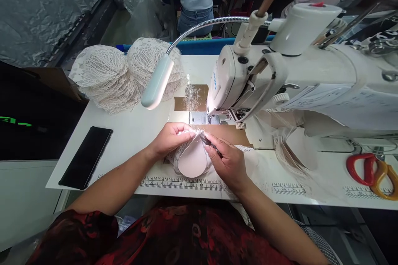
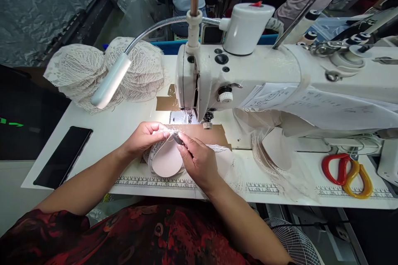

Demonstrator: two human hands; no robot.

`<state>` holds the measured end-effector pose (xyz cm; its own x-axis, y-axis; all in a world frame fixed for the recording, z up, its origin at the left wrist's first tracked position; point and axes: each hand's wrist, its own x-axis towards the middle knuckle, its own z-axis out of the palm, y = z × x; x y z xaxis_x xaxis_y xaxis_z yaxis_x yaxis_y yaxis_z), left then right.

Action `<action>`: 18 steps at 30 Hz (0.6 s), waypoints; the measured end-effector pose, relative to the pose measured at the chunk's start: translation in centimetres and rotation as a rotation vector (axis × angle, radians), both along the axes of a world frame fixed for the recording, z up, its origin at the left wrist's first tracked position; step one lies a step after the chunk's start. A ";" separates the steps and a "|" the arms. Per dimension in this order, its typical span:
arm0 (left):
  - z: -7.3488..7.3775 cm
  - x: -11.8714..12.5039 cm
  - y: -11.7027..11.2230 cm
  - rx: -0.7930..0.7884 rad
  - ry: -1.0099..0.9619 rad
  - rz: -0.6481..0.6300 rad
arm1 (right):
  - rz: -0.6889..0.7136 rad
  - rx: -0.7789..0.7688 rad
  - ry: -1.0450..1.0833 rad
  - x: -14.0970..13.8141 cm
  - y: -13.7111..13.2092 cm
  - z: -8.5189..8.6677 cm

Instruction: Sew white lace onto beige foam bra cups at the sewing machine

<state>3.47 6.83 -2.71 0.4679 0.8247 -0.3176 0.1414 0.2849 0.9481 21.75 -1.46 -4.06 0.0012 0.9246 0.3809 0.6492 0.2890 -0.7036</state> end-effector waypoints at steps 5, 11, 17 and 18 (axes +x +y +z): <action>0.2 0.0 0.0 0.010 -0.027 -0.009 | 0.007 0.013 -0.080 -0.3 0.0 -0.1; 0.5 0.2 -0.3 0.009 -0.048 -0.086 | 0.012 0.048 -0.095 -0.3 0.2 -0.2; 0.6 0.2 -0.4 0.014 -0.024 -0.110 | 0.021 0.075 -0.091 -0.5 0.2 -0.2; 0.6 0.2 -0.4 0.023 -0.017 -0.117 | 0.024 0.082 -0.086 -0.5 0.1 -0.2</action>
<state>3.68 6.46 -2.09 0.5663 0.7714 -0.2902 0.1561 0.2454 0.9568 21.28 -1.32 -4.30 -0.0566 0.8899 0.4527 0.6985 0.3593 -0.6189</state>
